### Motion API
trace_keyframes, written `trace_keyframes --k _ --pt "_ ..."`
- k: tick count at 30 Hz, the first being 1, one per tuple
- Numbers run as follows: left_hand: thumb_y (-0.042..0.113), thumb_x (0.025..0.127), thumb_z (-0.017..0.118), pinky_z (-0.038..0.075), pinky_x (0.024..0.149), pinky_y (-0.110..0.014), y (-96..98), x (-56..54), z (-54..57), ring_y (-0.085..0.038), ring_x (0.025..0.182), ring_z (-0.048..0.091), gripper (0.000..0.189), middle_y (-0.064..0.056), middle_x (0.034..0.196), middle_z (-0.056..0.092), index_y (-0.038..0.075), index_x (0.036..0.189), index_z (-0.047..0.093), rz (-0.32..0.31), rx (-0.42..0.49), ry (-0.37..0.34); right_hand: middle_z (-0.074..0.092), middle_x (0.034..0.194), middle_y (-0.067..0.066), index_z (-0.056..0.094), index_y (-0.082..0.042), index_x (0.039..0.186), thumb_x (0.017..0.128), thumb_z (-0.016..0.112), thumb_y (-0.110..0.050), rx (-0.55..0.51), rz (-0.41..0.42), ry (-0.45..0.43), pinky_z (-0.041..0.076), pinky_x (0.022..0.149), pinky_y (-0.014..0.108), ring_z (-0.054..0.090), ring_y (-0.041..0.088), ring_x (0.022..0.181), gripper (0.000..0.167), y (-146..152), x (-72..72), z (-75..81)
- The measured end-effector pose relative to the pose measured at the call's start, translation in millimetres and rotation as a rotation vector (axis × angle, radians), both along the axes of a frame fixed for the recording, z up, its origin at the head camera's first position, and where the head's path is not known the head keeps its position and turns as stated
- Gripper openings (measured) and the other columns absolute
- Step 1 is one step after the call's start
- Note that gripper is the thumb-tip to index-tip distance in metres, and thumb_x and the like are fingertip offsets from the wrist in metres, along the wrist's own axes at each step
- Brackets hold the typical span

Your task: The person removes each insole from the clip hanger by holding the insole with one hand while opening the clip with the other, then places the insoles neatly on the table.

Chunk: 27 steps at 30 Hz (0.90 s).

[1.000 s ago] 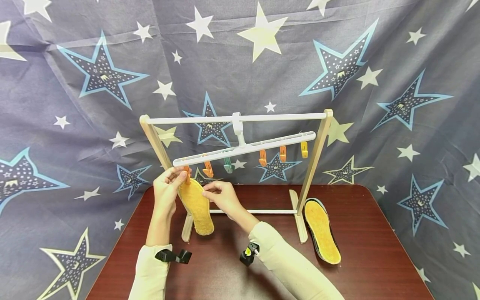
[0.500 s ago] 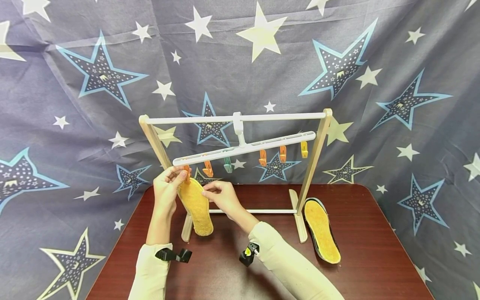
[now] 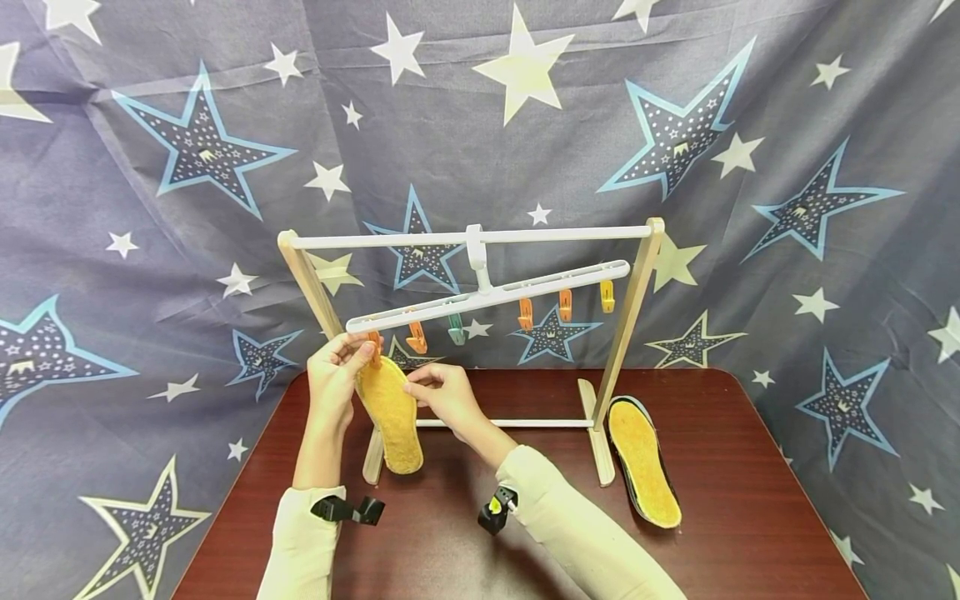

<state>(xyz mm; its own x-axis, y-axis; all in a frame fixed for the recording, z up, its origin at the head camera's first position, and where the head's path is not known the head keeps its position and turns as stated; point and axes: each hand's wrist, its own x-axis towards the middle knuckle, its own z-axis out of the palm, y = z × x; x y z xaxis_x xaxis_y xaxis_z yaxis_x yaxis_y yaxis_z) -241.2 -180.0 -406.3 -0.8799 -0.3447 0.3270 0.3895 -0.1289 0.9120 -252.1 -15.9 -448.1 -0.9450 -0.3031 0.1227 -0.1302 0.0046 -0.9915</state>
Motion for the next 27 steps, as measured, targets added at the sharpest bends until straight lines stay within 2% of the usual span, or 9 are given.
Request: trace_keyframes --k 10,14,17,21,27 --pt "-0.015 0.087 0.069 0.055 0.063 -0.015 0.3 -0.2 -0.1 -0.004 0.070 0.068 0.009 0.009 0.076 0.073 -0.008 0.093 0.069 -0.017 0.015 0.006 0.075 0.098 0.023 0.073 0.010 0.103 0.090 0.073 0.000 -0.010 -0.002 -0.006 0.064 0.071 0.031 0.067 0.007 0.073 0.017 0.6 0.1 -2.2" --pt "-0.012 0.087 0.071 0.054 0.063 -0.015 0.5 -0.3 -0.7 -0.005 0.070 0.068 0.008 0.003 0.078 0.074 -0.012 0.094 0.068 -0.011 0.024 0.001 0.075 0.097 0.023 0.072 0.011 0.103 0.091 0.073 0.000 -0.010 -0.003 -0.001 0.064 0.070 0.032 0.068 0.009 0.073 0.017 0.3 1.2 -2.6" --pt "-0.012 0.087 0.070 0.054 0.062 -0.015 0.7 -0.6 -0.7 -0.005 0.070 0.067 0.011 0.004 0.078 0.074 -0.017 0.096 0.067 -0.005 0.028 0.000 0.075 0.098 0.023 0.073 0.011 0.104 0.091 0.073 -0.001 -0.008 -0.003 0.000 0.064 0.070 0.032 0.068 0.011 0.075 0.017 -0.1 1.8 -3.8" --pt "-0.014 0.088 0.068 0.054 0.063 -0.015 0.8 -1.8 -0.3 -0.004 0.070 0.068 0.012 0.009 0.076 0.073 -0.019 0.098 0.066 -0.005 0.027 -0.001 0.075 0.100 0.024 0.073 0.010 0.104 0.092 0.073 -0.004 -0.007 -0.005 -0.012 0.064 0.071 0.032 0.071 0.018 0.079 0.018 -0.9 3.0 -6.0" --pt "-0.014 0.088 0.068 0.054 0.063 -0.015 1.5 -1.2 0.4 -0.004 0.070 0.068 0.009 0.010 0.076 0.074 -0.014 0.097 0.069 -0.005 0.026 -0.009 0.073 0.100 0.027 0.071 0.012 0.105 0.093 0.072 -0.002 0.003 0.001 -0.003 0.064 0.071 0.034 0.073 0.038 0.088 0.019 -2.9 3.3 -9.4"
